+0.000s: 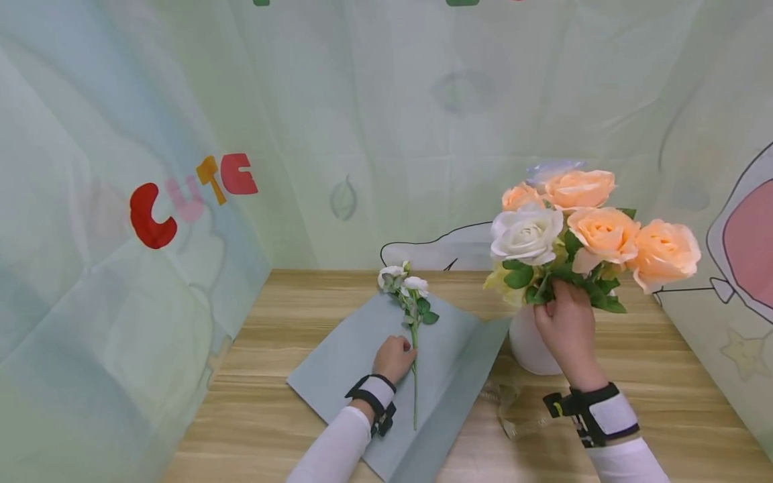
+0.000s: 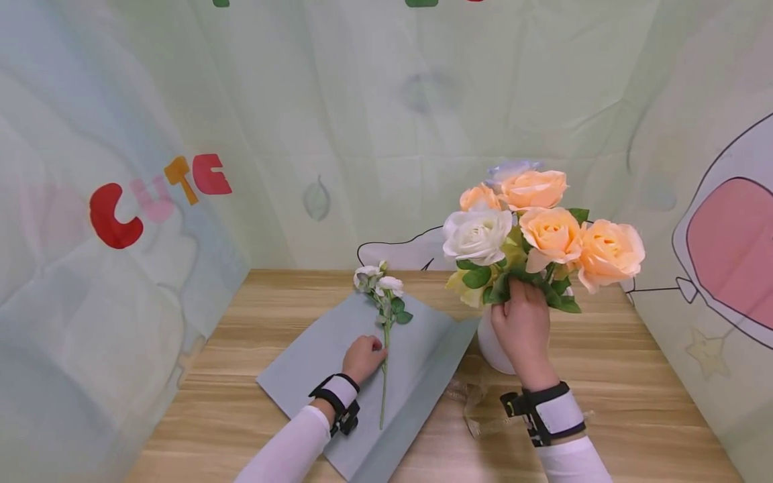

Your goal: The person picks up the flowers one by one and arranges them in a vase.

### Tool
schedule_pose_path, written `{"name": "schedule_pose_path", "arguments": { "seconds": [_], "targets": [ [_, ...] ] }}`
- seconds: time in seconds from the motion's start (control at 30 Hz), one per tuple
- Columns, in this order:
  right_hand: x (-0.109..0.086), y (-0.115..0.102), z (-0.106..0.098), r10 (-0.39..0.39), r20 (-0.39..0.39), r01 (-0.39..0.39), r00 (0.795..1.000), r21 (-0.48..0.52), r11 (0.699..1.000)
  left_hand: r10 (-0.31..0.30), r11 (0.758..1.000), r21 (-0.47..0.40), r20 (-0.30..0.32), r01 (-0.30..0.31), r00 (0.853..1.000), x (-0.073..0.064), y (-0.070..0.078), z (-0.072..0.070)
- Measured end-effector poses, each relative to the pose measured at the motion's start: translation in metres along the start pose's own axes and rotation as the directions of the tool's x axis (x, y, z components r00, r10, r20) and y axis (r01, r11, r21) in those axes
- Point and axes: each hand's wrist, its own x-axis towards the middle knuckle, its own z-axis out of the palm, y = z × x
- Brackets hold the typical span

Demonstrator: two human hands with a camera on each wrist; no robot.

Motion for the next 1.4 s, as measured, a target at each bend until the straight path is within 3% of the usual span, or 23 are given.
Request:
{"name": "schedule_pose_path", "arguments": {
  "seconds": [0.73,1.13,1.4],
  "targets": [
    [0.0014,0.0004,0.002,-0.043,-0.037,0.044,0.998,0.015,0.999,-0.024,0.999,0.048,-0.001,0.024,1.0,0.0012,0.0038,0.0005],
    [-0.0002,0.0017,0.0024,-0.036,-0.028,0.036,0.999,0.021,0.999,-0.078,0.991,0.11,0.039,0.073,0.996,-0.0002,0.0079,0.0014],
    [-0.001,0.0021,0.0015,-0.041,-0.037,0.042,0.998,0.03,0.999,-0.129,0.991,0.035,0.028,0.128,0.991,-0.0021,0.0097,-0.0006]
  ]
}}
